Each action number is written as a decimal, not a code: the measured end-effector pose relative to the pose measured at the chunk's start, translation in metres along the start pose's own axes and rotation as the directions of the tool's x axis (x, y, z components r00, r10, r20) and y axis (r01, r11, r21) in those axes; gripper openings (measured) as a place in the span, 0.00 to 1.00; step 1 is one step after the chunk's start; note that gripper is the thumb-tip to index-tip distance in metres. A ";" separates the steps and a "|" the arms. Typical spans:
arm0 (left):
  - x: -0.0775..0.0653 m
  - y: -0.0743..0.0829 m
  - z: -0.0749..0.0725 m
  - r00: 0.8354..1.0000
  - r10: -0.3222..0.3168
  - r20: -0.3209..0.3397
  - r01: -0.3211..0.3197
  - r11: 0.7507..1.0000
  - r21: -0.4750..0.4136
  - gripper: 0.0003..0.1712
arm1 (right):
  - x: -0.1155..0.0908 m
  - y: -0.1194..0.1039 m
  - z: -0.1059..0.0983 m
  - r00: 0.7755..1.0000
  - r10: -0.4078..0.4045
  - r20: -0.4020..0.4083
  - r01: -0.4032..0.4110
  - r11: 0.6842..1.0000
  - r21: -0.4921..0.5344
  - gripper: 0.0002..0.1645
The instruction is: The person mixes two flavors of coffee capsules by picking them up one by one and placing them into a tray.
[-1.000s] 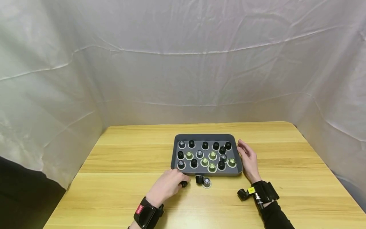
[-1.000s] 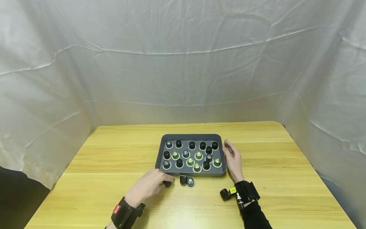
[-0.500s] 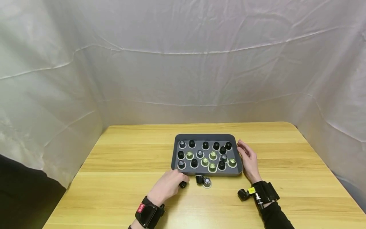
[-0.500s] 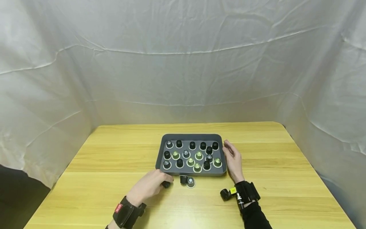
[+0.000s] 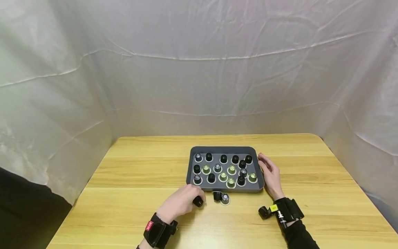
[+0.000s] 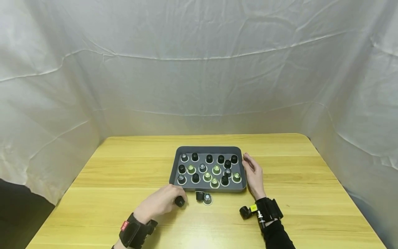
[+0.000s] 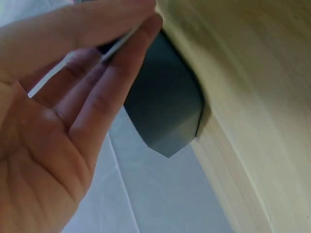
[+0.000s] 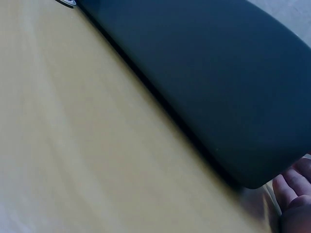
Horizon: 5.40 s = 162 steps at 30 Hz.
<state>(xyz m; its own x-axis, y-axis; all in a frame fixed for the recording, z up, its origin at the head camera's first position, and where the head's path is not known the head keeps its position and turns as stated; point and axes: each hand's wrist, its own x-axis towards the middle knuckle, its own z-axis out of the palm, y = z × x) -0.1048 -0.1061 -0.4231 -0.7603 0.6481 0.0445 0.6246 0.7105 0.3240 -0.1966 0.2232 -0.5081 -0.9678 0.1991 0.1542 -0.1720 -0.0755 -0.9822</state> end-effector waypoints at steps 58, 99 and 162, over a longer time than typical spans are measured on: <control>0.031 -0.016 0.015 0.899 -0.231 -0.373 0.139 0.957 -0.256 0.19 | -0.001 -0.003 0.003 1.000 -0.003 -0.006 0.003 0.999 -0.036 0.25; 0.007 -0.074 0.023 0.862 -0.504 0.052 0.327 0.477 -0.816 0.44 | -0.001 -0.002 0.002 1.000 0.010 -0.011 -0.011 0.995 -0.095 0.25; 0.008 -0.074 0.026 0.854 -0.510 0.108 0.346 0.401 -0.848 0.39 | -0.071 -0.068 0.081 0.670 -0.245 0.701 0.709 0.491 -0.506 0.07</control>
<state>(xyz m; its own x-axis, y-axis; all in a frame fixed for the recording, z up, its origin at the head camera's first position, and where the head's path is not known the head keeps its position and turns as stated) -0.1524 -0.1470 -0.4711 -0.9482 0.2206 -0.2287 -0.1640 0.2768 0.9468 -0.1312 0.1353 -0.4434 -0.7349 -0.5333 0.4191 -0.6778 0.5985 -0.4270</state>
